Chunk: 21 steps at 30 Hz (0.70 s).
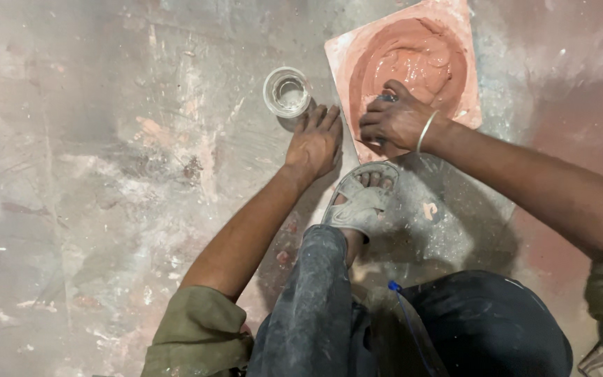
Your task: The person pours water from a plastic cup into a reddish paste on a square tile and mixes it with a small scraper. The person continues to blend the mixture until it becomes smooth, then lifts the tile and places it on a green plastic chair.
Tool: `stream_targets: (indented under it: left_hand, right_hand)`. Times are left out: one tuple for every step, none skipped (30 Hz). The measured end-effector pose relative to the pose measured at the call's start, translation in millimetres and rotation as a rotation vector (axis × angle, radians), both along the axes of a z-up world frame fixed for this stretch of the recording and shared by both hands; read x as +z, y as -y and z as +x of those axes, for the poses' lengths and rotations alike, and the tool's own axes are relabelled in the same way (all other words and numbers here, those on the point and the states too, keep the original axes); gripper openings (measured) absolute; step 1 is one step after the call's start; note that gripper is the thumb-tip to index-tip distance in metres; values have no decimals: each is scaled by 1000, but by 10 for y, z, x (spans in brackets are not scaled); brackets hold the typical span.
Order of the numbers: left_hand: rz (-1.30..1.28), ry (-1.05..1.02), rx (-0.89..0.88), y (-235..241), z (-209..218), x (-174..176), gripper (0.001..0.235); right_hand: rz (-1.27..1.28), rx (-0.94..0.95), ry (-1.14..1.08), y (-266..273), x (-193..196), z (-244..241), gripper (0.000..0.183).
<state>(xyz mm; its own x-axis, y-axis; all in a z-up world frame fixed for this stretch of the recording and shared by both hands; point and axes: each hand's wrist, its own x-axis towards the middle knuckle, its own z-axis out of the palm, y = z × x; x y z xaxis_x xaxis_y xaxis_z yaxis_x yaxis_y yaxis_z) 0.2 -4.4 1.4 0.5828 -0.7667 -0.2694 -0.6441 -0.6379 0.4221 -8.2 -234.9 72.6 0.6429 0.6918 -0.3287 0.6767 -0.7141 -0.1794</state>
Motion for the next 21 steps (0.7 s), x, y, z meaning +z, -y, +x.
stream_targets:
  left_hand:
    - [-10,2,-2,7,-5,7,61]
    - [-8,2,-6,9,-7,11,62]
    - [-7,2,-12,12,-9,13,63]
    - [-5,2,-19,10,-7,14,64]
    - [-3,14,-20,5,0,16,63]
    - [-1,25,-20,-8,11,14,62]
    - [0,33,-21,-17,1,10,61]
    - [2,26,-21,-28,-17,8,62]
    - [1,26,-20,-34,-6,12,63]
    - [1,27,-19,-38,0,20,64]
    - [-5,25,-16,-45,-2,27,64]
    - [-11,24,-13,-49,-8,34,64]
    - [-17,23,-11,-53,-14,37,64]
    - [-13,15,-11,-55,-21,40,65]
    - [-6,12,-9,-62,-9,39,66]
    - [0,9,-6,-70,10,33,67]
    - [-8,20,-6,-77,-5,27,66]
    - [-17,32,-6,-83,-28,21,64]
    - [-25,42,-8,-103,-66,19,62]
    - [-14,18,-11,-125,-104,24,64]
    - [-12,12,-11,-93,-51,26,66]
  right_hand:
    - [-35,14,-33,3,27,-7,12]
    - [-70,29,-66,15,46,-3,14]
    - [-108,46,-76,40,63,5,15]
    - [-146,63,-85,73,77,25,16]
    - [-184,79,-96,109,91,60,18]
    - [-242,112,-58,148,104,104,19]
    - [-301,145,-23,196,116,142,20]
    - [-359,178,12,234,129,177,21]
    - [-367,182,59,275,149,243,20]
    - [-375,186,106,311,174,304,19]
    - [-381,192,153,329,187,347,20]
    - [-387,186,192,351,198,385,17]
    - [-393,179,230,373,200,409,16]
    - [-399,173,269,396,194,424,15]
    - [-353,107,309,418,172,457,15]
    - [-307,42,347,440,133,485,14]
    - [-259,-22,376,474,83,485,14]
    - [-233,-84,417,508,20,481,11]
    - [-208,-147,457,526,-54,463,13]
    - [-183,-212,497,538,-125,448,18]
    - [-177,-262,538,562,-182,517,16]
